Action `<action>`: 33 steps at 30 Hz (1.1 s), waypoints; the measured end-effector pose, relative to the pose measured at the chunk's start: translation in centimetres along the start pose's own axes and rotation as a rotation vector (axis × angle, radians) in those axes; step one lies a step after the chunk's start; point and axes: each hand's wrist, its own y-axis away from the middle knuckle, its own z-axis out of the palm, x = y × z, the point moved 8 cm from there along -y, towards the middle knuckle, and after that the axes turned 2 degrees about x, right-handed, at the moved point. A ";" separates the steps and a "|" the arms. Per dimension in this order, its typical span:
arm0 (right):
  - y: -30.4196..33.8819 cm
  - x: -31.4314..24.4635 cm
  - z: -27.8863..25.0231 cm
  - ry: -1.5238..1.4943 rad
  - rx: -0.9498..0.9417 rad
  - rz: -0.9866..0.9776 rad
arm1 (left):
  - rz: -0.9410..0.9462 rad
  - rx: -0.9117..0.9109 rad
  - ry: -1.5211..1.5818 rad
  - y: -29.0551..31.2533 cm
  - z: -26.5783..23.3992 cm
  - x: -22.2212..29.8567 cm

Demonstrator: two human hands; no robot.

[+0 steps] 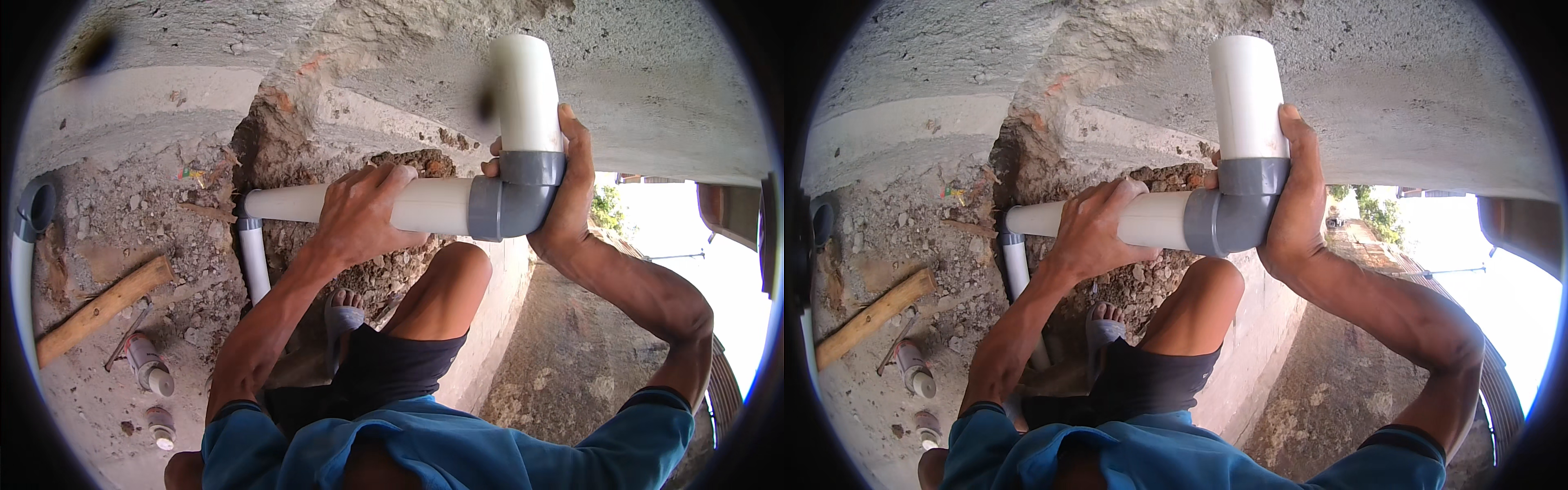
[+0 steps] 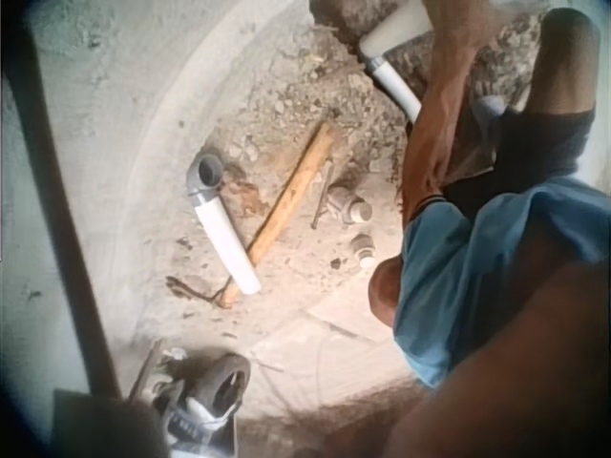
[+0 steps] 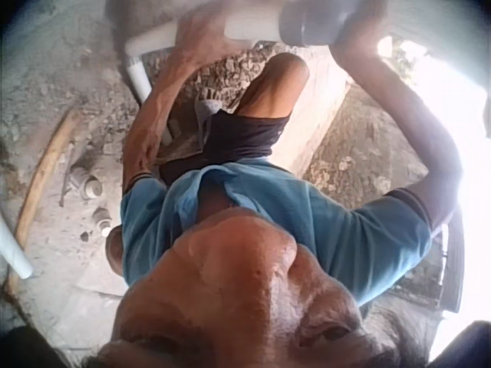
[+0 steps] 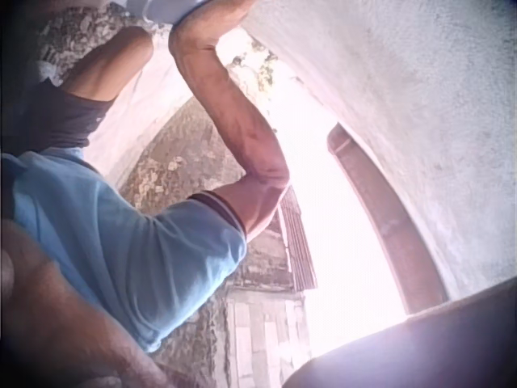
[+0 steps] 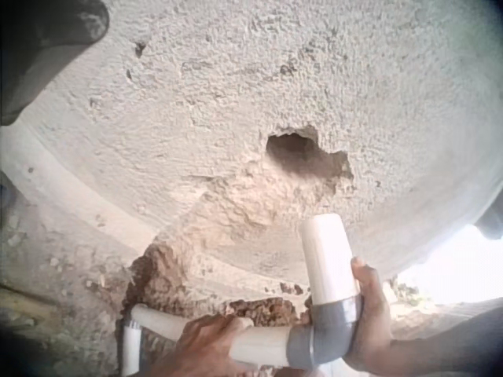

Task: The person applies adhesive to a PVC elbow and pipe sections using an applicator, joins the components together, and positions the assembled pipe into a hole in a concrete wall.

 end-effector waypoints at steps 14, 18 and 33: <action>0.1 0.9 4.5 -0.353 -0.513 -0.570 | -0.007 0.149 -0.058 -0.8 -3.2 6.6; 0.2 1.4 5.1 -0.492 -0.647 -0.673 | -0.010 0.219 -0.025 -0.7 -4.0 5.8; -3.1 4.2 6.3 -0.608 -0.846 -0.598 | -0.379 0.338 -0.393 7.9 -1.6 -8.7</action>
